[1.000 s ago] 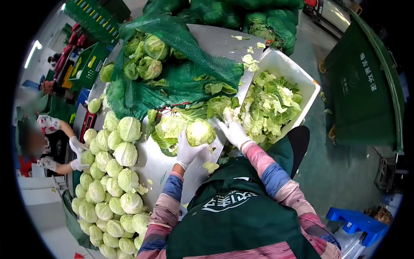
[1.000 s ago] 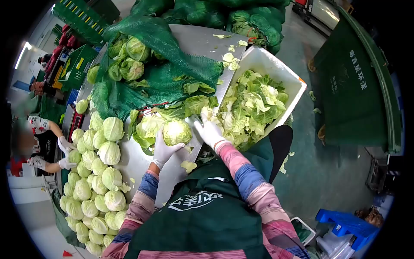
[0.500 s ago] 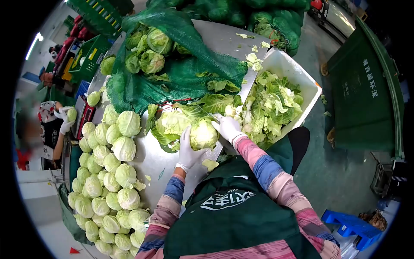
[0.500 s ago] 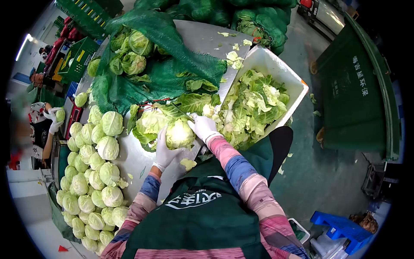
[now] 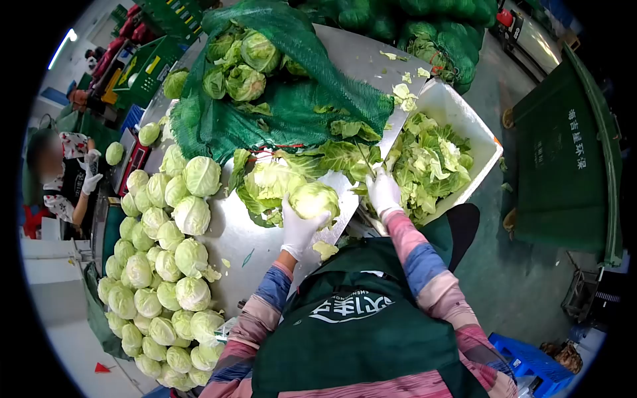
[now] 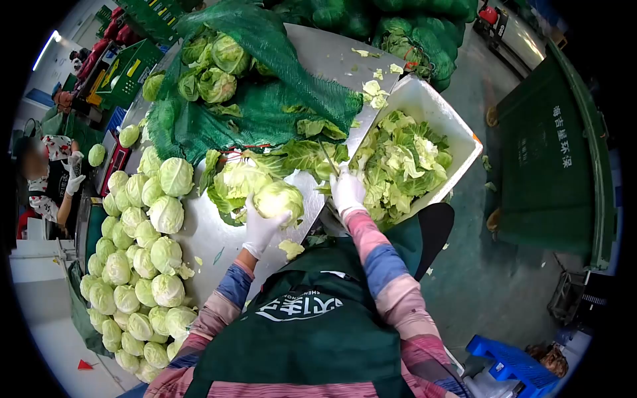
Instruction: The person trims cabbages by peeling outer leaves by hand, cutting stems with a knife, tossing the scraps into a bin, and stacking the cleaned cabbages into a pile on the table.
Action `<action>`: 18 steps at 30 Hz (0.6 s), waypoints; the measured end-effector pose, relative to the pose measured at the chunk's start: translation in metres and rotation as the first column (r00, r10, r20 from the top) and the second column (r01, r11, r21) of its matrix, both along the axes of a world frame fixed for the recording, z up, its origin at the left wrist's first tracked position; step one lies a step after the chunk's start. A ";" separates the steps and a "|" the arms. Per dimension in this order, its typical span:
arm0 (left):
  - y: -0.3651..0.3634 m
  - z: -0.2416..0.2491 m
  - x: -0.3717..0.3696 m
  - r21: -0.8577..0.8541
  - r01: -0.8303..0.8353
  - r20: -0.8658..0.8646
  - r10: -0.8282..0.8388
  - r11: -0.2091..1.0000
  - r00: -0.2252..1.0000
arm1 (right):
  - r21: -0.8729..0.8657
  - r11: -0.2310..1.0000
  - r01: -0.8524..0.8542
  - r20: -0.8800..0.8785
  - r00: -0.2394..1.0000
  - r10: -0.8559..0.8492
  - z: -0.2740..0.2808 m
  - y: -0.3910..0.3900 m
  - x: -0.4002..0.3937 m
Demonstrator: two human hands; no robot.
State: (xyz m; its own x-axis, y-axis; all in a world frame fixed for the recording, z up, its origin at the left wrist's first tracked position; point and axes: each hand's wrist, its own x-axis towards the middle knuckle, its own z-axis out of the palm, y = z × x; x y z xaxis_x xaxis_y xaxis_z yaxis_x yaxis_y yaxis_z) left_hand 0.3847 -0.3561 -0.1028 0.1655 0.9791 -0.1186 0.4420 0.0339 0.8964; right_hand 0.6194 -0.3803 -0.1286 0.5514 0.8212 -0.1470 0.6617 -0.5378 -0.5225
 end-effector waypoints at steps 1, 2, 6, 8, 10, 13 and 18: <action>0.003 0.003 0.004 0.003 0.003 0.003 -0.003 1.000 1.000 | 0.036 0.996 -0.082 0.033 0.996 0.081 0.013 -0.003 -0.002; 0.004 0.007 0.009 0.059 0.040 -0.070 -0.036 0.997 0.997 | 0.044 0.986 -0.160 -0.015 0.987 0.161 0.034 -0.004 -0.012; 0.010 0.011 0.020 0.144 0.138 -0.288 -0.092 0.980 0.953 | 0.072 0.865 -0.497 0.054 0.868 0.494 0.060 -0.009 -0.055; 0.012 0.005 0.019 0.183 0.178 -0.353 -0.104 0.967 0.930 | 0.038 0.853 -0.520 0.167 0.845 0.508 0.058 -0.008 -0.065; 0.013 0.005 0.017 0.172 0.188 -0.347 -0.119 0.967 0.930 | 0.103 0.858 -0.503 0.177 0.858 0.481 0.053 -0.004 -0.066; 0.008 0.016 0.016 0.155 0.233 -0.327 -0.172 0.960 0.929 | 0.236 0.859 -0.454 0.187 0.889 0.418 0.049 0.006 -0.060; 0.004 0.002 -0.001 0.235 0.298 -0.348 -0.207 0.925 0.915 | -0.030 0.925 -0.378 -0.116 0.921 0.373 0.069 0.022 -0.054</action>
State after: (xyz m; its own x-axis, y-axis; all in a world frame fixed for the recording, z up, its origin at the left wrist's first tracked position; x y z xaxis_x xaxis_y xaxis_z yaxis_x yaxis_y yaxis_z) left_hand 0.3839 -0.3523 -0.1011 0.4111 0.9093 0.0650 0.6592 -0.3458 0.6678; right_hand 0.5658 -0.3579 -0.0601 0.1827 0.9548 -0.2343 0.7625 -0.2881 -0.5793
